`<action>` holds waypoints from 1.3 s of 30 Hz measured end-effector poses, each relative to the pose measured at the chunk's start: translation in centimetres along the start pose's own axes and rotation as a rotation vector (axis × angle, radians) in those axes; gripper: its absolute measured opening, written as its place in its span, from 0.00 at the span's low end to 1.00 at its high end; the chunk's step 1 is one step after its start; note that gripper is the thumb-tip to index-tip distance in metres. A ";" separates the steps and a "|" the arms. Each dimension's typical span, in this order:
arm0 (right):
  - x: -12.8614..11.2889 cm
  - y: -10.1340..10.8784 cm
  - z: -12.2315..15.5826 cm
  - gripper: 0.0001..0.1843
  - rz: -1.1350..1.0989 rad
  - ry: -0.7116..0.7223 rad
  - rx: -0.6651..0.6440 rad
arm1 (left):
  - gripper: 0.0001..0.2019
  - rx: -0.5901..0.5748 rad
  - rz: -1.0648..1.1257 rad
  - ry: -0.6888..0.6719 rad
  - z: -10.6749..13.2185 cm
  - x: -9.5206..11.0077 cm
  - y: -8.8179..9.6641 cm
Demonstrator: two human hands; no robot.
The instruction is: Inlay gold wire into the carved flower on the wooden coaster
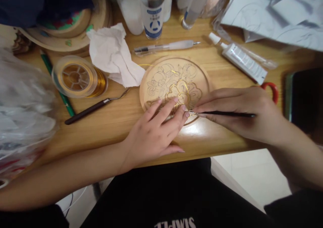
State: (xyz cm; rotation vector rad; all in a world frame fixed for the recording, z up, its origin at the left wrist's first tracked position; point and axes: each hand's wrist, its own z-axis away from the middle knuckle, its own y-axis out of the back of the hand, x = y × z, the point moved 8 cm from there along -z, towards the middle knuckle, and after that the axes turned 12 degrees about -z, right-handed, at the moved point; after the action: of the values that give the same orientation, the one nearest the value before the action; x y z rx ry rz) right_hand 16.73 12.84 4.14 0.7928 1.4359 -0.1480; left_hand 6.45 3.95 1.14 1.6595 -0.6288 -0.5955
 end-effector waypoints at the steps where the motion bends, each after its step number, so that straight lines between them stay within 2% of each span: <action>1: 0.0 -0.1 0.2 0.14 0.010 -0.006 0.015 | 0.37 0.005 -0.002 0.000 0.0 0.0 0.0; 11: -0.6 -0.8 1.8 0.15 0.170 -0.035 0.178 | 0.38 -0.001 0.035 0.012 0.2 0.0 -0.3; 15: -0.9 -0.9 1.8 0.17 0.190 0.008 0.141 | 0.37 -0.014 0.027 0.019 0.3 0.0 -0.3; 23: -0.7 -0.7 0.7 0.17 0.093 0.037 0.013 | 0.37 -0.030 0.012 0.027 0.3 0.0 -0.4; 29: -0.1 -0.6 -0.2 0.13 0.036 -0.039 -0.034 | 0.37 -0.028 0.007 0.030 0.4 0.0 -0.3; 34: 0.6 -0.4 -0.6 0.10 -0.028 -0.099 -0.046 | 0.37 -0.030 0.002 0.031 0.3 0.0 -0.4; 39: 0.2 -0.6 -0.4 0.11 0.009 -0.059 -0.031 | 0.37 -0.028 0.000 0.038 0.4 0.0 -0.5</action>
State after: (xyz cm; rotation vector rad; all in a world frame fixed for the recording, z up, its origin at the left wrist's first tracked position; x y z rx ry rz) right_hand 16.10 12.74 3.72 0.7630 1.3763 -0.1408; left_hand 6.24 3.77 0.59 1.6408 -0.5905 -0.5690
